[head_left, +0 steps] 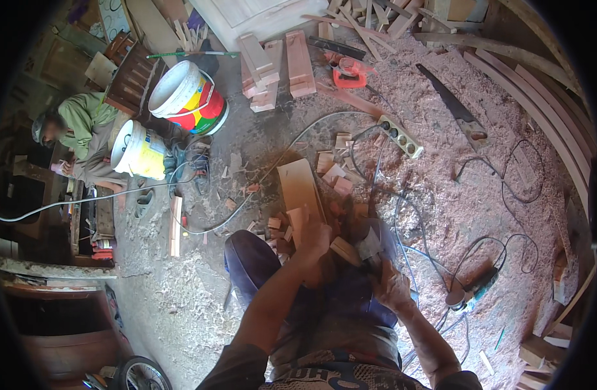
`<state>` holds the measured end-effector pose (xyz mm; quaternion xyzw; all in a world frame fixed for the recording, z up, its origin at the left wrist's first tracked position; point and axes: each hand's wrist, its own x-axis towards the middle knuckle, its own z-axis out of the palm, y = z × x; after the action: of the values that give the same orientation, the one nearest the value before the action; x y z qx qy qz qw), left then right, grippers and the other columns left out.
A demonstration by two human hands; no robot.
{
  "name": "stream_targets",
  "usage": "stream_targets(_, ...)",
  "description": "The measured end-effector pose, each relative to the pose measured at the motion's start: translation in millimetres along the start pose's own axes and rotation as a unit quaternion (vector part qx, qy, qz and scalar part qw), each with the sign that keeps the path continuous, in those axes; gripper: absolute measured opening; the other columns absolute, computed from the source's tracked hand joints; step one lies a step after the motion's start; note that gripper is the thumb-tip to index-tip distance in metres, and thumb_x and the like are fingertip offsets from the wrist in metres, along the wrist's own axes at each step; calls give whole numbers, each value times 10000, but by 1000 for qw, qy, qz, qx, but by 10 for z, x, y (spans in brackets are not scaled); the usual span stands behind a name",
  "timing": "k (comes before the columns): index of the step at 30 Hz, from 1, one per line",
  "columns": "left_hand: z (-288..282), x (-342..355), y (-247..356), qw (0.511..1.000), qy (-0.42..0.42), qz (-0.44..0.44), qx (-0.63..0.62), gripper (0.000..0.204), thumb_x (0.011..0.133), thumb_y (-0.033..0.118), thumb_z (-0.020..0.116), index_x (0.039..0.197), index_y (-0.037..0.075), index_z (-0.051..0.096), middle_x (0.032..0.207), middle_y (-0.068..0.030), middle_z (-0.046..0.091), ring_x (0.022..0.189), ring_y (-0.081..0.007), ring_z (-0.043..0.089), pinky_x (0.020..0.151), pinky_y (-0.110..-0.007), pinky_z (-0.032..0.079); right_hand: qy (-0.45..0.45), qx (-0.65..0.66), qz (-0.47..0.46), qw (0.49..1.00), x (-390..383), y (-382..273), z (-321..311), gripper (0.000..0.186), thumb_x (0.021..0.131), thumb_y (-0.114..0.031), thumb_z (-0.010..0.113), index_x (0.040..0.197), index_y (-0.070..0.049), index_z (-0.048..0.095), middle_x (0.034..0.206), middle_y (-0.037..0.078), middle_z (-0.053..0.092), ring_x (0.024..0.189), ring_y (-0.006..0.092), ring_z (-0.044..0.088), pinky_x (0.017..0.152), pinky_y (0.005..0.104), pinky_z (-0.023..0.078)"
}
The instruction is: The person uses a hammer and a chisel to carve a piece of wood while sitting on a workshop floor. They repeatedly strike the chisel with the hammer and shift the wood by hand.
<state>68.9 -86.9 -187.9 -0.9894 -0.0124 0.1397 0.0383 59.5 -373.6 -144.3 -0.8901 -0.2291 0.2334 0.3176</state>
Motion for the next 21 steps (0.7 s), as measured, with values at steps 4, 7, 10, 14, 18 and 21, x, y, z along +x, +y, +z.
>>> stream_targets(4,148,-7,-15,980,101,22,-172,272,876,194,588,1064,28,694,1013,-163,701,1074,-369,609,1005,-471,431,12,26,9,1000,-2,84,24,457,918,-325,652,1219,-33,469,983,249,680,880,479,666,732,568,535)
stream_targets(7,159,3,23,979,-26,15,-201,255,821,167,594,990,45,740,1038,-174,711,1008,-341,661,1000,-465,444,38,45,0,998,-13,74,26,472,914,-299,660,1250,-28,469,927,258,685,834,500,657,702,573,524)
stream_targets(10,348,34,44,928,-229,-8,-295,339,809,84,571,1118,30,699,1099,-199,694,1021,-371,659,961,-487,476,34,75,-3,997,1,84,6,489,915,-283,661,1277,-18,466,897,274,681,798,514,649,683,574,518)
stream_targets(14,-41,-71,-173,905,181,15,-384,407,846,51,586,1251,16,593,1175,-215,653,1076,-432,626,985,-466,477,51,75,-2,996,-18,278,119,483,924,-277,652,1286,-18,465,884,286,674,787,515,648,672,569,519)
stream_targets(18,-8,-250,-307,837,271,-241,-410,511,867,145,692,1332,24,517,1209,-187,628,1115,-354,620,966,-411,491,25,66,23,997,15,211,40,474,917,-335,643,1223,-23,460,933,281,681,855,509,660,737,587,524)
stream_targets(21,605,-581,-301,722,153,-383,-555,682,822,283,772,1358,-6,466,1255,-217,604,1174,-343,598,995,-422,475,-2,55,10,998,55,160,45,474,916,-300,647,1246,-16,461,955,281,677,856,511,655,728,578,524)
